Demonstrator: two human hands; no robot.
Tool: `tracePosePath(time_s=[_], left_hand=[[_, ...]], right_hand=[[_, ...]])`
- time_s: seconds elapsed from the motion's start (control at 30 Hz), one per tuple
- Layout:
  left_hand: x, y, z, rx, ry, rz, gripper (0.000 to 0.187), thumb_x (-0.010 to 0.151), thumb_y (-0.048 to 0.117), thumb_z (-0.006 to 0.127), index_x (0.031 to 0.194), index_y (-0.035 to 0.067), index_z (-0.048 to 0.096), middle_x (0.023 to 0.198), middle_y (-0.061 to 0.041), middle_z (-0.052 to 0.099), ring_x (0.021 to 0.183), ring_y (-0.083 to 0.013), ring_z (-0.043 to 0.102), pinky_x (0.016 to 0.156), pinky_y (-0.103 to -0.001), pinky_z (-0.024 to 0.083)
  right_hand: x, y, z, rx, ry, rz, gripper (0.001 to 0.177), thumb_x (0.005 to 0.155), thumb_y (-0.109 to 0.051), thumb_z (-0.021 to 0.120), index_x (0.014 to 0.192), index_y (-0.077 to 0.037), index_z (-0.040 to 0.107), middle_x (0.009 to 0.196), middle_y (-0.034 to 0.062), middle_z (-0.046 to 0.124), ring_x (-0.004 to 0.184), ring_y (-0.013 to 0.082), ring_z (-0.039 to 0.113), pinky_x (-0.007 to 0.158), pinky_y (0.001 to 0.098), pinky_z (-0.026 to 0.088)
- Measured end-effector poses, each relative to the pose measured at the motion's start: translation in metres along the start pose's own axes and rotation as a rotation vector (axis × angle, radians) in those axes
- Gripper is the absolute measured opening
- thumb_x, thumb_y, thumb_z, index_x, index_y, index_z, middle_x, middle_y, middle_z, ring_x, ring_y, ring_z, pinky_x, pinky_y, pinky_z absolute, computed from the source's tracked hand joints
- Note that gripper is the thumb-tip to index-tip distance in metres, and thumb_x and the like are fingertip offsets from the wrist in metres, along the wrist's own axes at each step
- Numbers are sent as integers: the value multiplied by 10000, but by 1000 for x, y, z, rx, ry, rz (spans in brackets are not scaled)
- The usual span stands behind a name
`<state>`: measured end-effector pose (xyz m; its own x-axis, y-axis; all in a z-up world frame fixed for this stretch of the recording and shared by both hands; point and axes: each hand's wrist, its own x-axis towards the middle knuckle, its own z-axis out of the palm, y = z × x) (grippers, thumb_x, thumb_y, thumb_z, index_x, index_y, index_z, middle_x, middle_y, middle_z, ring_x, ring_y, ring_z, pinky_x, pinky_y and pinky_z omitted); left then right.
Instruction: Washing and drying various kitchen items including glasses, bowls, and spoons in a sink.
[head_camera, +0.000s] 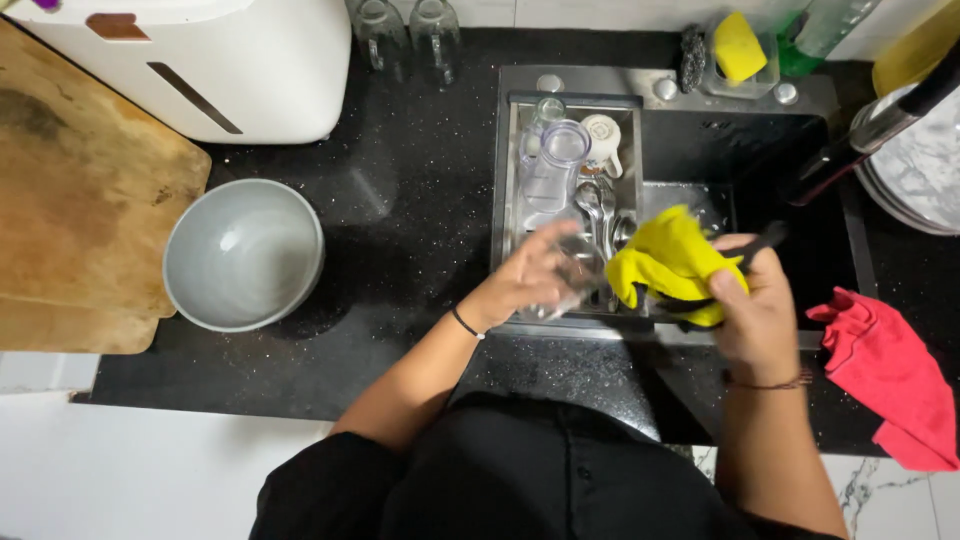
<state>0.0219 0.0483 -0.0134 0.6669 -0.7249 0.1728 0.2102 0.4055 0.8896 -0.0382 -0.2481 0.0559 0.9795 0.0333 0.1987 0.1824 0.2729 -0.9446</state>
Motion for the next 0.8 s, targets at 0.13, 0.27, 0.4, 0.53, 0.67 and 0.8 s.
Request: tracePosePath(time_s=[0.13,0.27,0.4,0.53,0.67,0.8], left_hand=[[0,-6,-4,-273,177,125,937,838,147,791,1588,200,231,1183,-152,641,963,-297,705,772,-445,585],[-3,-19,-7,-200,367,256,856,922,209,743,1586,181,203,1232,-184,634,1060,-296,710,979,-441,588],[-4,-21,3,-221,508,321,763,968,351,670,1555,166,219,1205,-175,614,1019,-295,717,905,-425,587],[-4,-30,13,-175,574,362,758,989,432,649,1549,147,225,1232,-169,610,1031,-249,674,894,-393,560],[5,-60,-4,-96,645,452,731,1003,468,636,1527,77,308,1256,-122,587,1130,-193,630,969,-349,541],[0,-31,6,110,739,449,598,1043,410,581,1477,57,371,1350,-66,514,1241,-153,549,1070,-304,476]], right_hand=[[-6,-32,-2,-827,-326,107,315,869,-162,749,1141,-6,728,939,107,742,867,212,664,811,364,538],[-18,-37,6,-503,-293,-117,205,957,-116,697,1092,39,704,1073,129,740,1073,229,698,1193,434,438],[-21,-23,57,-210,31,-152,276,970,-180,711,1157,-5,609,1211,111,723,1177,236,712,1077,424,542],[-10,47,102,-446,158,-207,360,918,-189,737,1198,-30,577,1237,111,637,1106,267,631,1006,435,515],[19,85,145,-965,-129,-672,451,819,-282,813,1178,-103,606,1525,229,394,1480,486,308,1220,581,239],[37,99,153,-883,-105,-587,615,945,-255,722,1474,-53,481,1667,279,240,1568,511,189,1282,565,197]])
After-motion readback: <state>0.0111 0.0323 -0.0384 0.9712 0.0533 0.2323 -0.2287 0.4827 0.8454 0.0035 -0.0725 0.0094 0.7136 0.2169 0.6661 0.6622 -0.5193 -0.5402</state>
